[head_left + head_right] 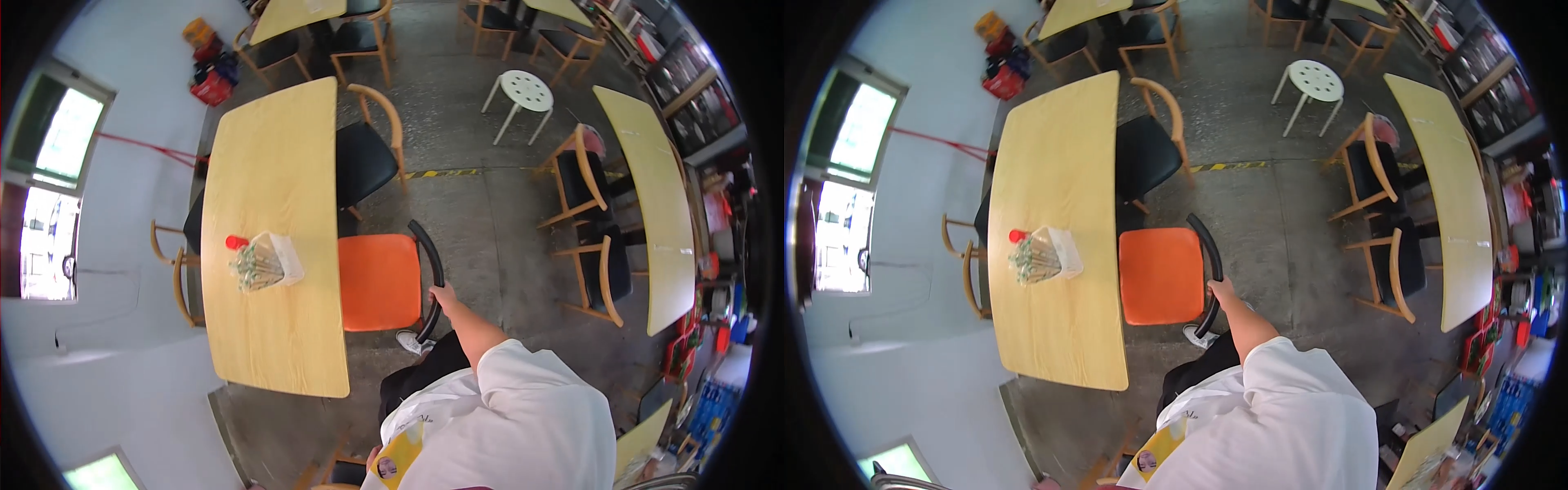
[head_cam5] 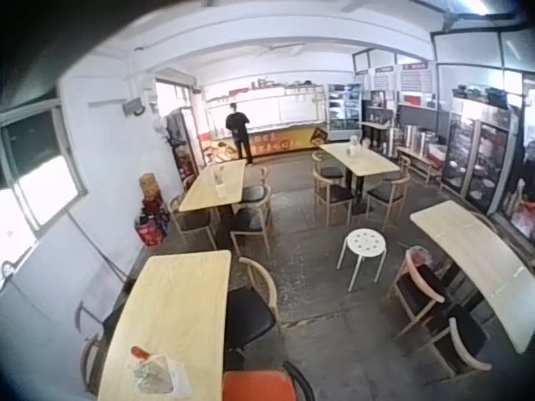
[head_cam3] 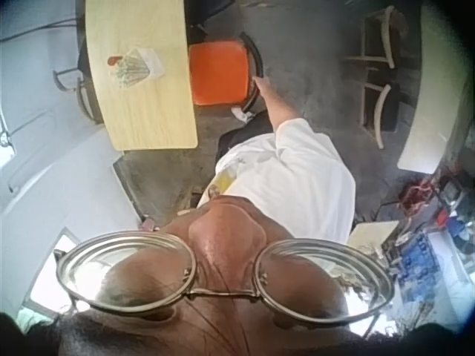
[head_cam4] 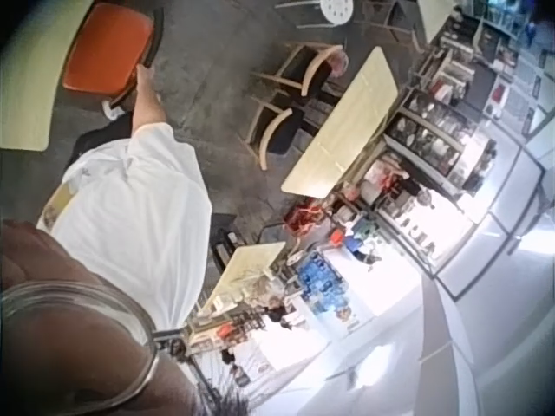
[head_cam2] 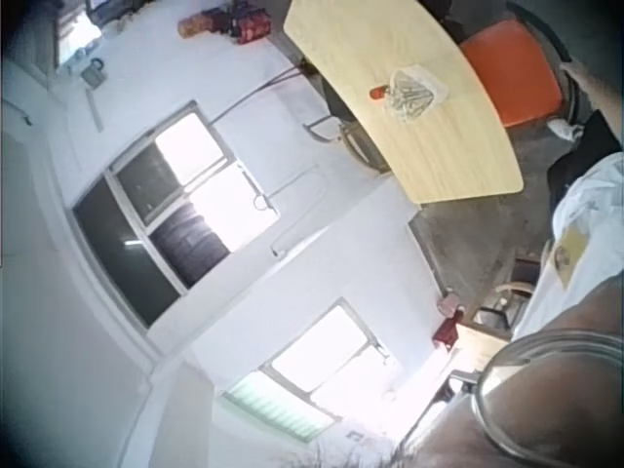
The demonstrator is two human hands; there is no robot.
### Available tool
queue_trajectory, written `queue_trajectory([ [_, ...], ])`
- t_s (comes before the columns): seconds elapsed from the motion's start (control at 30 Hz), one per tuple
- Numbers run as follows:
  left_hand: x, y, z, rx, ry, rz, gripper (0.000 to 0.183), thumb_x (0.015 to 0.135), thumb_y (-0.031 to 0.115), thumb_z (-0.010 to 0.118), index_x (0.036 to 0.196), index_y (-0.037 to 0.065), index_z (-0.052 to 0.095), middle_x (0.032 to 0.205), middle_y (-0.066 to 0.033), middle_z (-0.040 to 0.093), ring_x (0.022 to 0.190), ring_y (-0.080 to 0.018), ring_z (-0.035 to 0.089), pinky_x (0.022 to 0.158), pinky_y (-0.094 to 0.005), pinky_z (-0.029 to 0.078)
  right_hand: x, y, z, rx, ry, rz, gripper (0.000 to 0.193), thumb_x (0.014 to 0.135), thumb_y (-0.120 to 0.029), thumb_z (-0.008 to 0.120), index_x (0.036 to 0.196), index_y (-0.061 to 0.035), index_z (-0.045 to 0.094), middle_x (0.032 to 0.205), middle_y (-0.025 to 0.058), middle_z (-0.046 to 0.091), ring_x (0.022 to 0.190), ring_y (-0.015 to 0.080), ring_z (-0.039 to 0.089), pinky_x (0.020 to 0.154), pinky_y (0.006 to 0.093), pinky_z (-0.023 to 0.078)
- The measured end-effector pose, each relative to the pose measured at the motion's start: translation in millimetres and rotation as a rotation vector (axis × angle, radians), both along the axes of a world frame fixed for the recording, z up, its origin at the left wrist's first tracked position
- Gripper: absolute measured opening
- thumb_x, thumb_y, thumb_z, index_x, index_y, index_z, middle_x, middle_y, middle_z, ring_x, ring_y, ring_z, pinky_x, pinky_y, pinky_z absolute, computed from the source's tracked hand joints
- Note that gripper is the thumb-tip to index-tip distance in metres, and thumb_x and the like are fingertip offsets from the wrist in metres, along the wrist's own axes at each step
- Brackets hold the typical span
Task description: Gathering and organizing wrapped disposable chopsticks into a container on a restaurant table.
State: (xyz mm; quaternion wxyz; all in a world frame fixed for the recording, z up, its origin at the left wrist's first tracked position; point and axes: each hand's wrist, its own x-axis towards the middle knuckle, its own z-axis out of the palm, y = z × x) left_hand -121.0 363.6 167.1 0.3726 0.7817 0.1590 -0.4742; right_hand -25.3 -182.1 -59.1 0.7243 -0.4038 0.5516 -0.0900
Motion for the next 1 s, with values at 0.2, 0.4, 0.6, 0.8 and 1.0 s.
queue_trajectory([
  [0.2, 75, -22, -26, -0.093, 0.078, -0.093, 0.032, 0.105, 0.027, 0.059, 0.119, 0.0, 0.07, 0.101, -0.013, 0.076, 0.092, -0.0189, 0.073, 0.079, -0.0318, 0.057, -56, -32, 41, -0.662, 0.315, 0.541, 0.052, 0.092, -0.046, 0.074, 0.115, 0.0016, 0.071, 0.102, 0.0142, 0.076, 0.086, 0.0208, 0.074, 0.082, 0.0359, 0.056],
  [0.4, 161, -72, -82, -0.13, 0.044, -0.364, 0.026, 0.106, 0.023, 0.057, 0.113, 0.002, 0.07, 0.096, -0.0071, 0.074, 0.083, -0.0133, 0.07, 0.068, -0.0259, 0.054, -162, -58, 116, -0.16, 0.229, 0.296, 0.048, 0.098, -0.047, 0.064, 0.104, -0.0002, 0.076, 0.094, 0.0096, 0.078, 0.08, 0.0194, 0.073, 0.078, 0.0356, 0.057],
  [0.6, 199, -181, -112, -0.212, 0.114, -0.382, 0.025, 0.106, 0.022, 0.056, 0.114, 0.003, 0.071, 0.1, -0.0062, 0.075, 0.082, -0.0138, 0.07, 0.069, -0.0258, 0.054, -324, -54, 121, -0.146, 0.53, 0.256, 0.043, 0.097, -0.041, 0.066, 0.095, 0.0002, 0.077, 0.085, 0.0096, 0.077, 0.071, 0.0192, 0.073, 0.067, 0.0339, 0.059],
  [0.8, 179, -278, -77, -0.195, 0.048, -0.596, 0.026, 0.106, 0.021, 0.055, 0.114, 0.002, 0.071, 0.1, -0.0069, 0.075, 0.083, -0.0145, 0.071, 0.073, -0.0267, 0.055, -393, -57, 95, 0.147, 0.511, 0.272, 0.032, 0.094, -0.031, 0.064, 0.091, -0.0025, 0.079, 0.078, 0.0101, 0.076, 0.059, 0.0162, 0.068, 0.052, 0.0301, 0.053],
  [1.0, 185, -337, -113, -0.075, 0.057, -0.825, 0.038, 0.105, 0.03, 0.055, 0.118, -0.003, 0.07, 0.105, -0.012, 0.075, 0.094, -0.0221, 0.072, 0.084, -0.0336, 0.057, -384, -168, 101, 0.011, 0.368, 0.064, 0.03, 0.097, -0.031, 0.068, 0.104, -0.0034, 0.077, 0.087, 0.0077, 0.077, 0.073, 0.0154, 0.072, 0.066, 0.0306, 0.057],
])
